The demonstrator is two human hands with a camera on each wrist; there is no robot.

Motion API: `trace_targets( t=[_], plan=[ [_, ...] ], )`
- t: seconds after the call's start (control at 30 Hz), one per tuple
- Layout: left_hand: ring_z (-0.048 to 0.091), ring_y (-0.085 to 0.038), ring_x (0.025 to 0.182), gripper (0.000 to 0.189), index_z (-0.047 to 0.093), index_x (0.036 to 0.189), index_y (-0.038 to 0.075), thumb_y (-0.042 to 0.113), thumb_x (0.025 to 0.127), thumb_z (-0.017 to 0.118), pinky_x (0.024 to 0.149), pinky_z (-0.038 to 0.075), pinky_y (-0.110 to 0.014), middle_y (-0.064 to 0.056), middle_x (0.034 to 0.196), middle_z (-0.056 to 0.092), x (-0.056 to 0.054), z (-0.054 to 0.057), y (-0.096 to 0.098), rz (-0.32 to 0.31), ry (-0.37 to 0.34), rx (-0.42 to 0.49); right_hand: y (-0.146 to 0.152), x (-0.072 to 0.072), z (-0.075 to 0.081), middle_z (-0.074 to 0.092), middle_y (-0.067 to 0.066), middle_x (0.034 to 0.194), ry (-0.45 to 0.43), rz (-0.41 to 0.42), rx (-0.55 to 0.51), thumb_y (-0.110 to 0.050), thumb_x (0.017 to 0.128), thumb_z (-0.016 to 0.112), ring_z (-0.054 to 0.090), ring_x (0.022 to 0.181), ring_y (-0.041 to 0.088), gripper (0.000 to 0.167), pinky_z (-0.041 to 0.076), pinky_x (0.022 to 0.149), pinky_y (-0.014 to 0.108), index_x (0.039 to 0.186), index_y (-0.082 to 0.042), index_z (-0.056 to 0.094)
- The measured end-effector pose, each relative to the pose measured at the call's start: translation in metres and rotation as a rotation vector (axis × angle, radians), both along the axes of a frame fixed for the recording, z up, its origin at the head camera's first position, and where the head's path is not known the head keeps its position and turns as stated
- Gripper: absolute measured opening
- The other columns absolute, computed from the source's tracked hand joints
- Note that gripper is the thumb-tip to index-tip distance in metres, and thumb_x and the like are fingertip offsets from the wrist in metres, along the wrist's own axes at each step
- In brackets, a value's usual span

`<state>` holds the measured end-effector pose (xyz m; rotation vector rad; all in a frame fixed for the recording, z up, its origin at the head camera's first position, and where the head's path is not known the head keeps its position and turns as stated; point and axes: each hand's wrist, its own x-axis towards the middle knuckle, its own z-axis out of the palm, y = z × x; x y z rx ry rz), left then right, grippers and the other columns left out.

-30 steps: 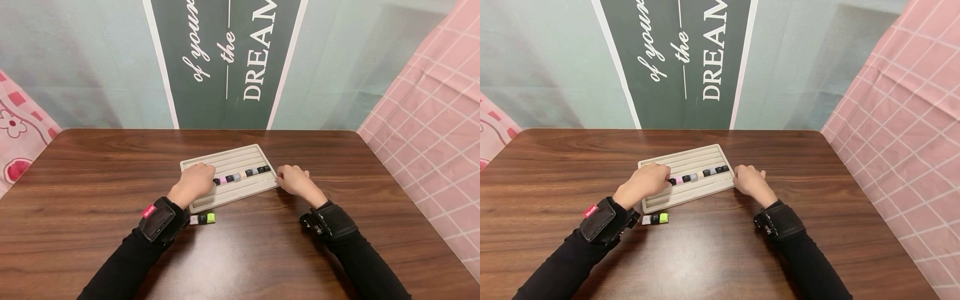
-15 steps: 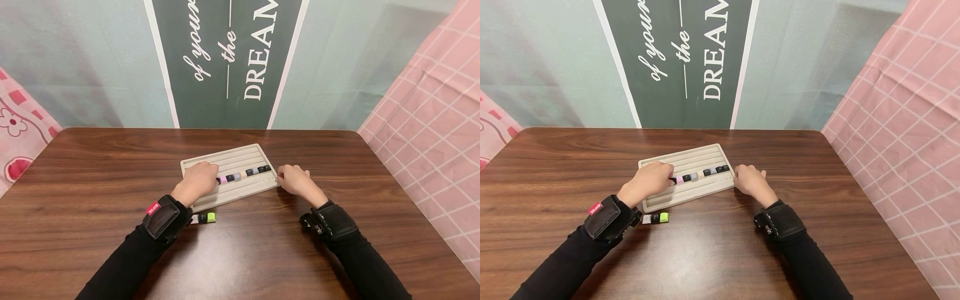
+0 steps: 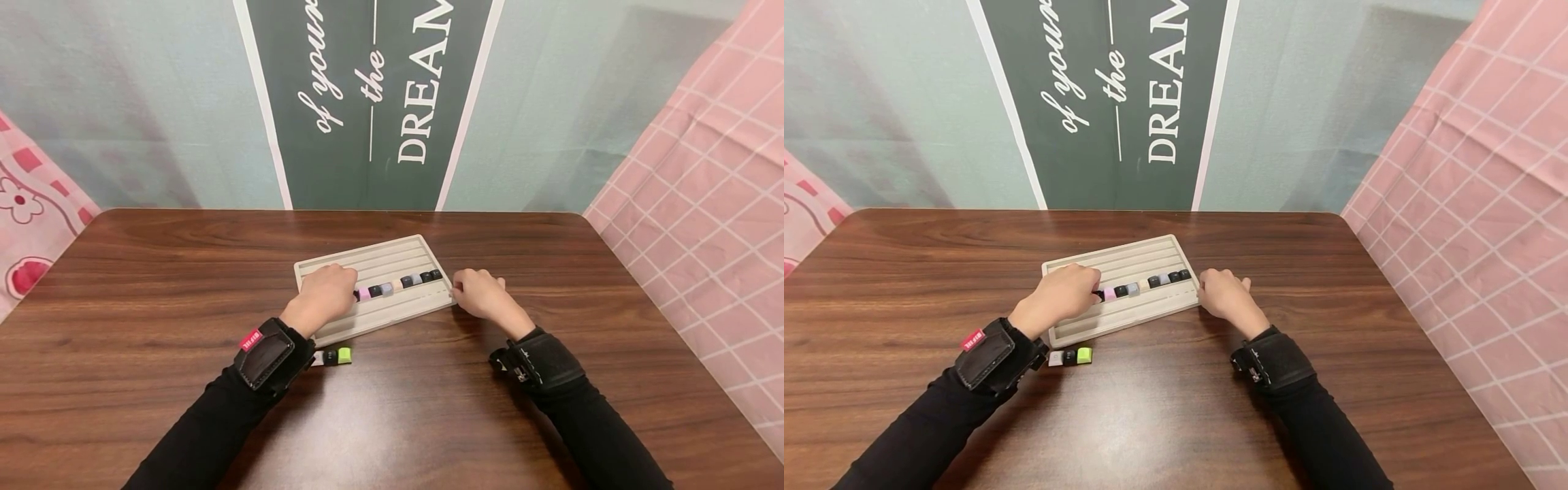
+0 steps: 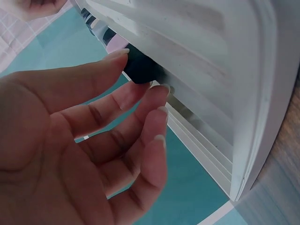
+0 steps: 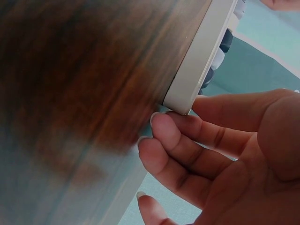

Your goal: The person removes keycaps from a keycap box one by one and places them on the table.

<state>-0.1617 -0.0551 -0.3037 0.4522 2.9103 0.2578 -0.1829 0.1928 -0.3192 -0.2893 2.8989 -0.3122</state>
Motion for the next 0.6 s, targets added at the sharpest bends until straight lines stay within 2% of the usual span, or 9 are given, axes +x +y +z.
trace_targets(
  t=[0.6],
  plan=[
    [0.057, -0.025, 0.074, 0.005, 0.060, 0.082, 0.004, 0.010, 0.084, 0.059, 0.056, 0.046, -0.041, -0.013, 0.085, 0.061, 0.0018, 0.0009, 0.0009, -0.009, 0.008, -0.012, 0.0005, 0.0006, -0.0003, 0.050, 0.006, 0.065, 0.003, 0.005, -0.006, -0.016, 0.089, 0.052, 0.050, 0.069, 0.025, 0.019, 0.032, 0.067, 0.045, 0.071, -0.010, 0.052]
  ],
)
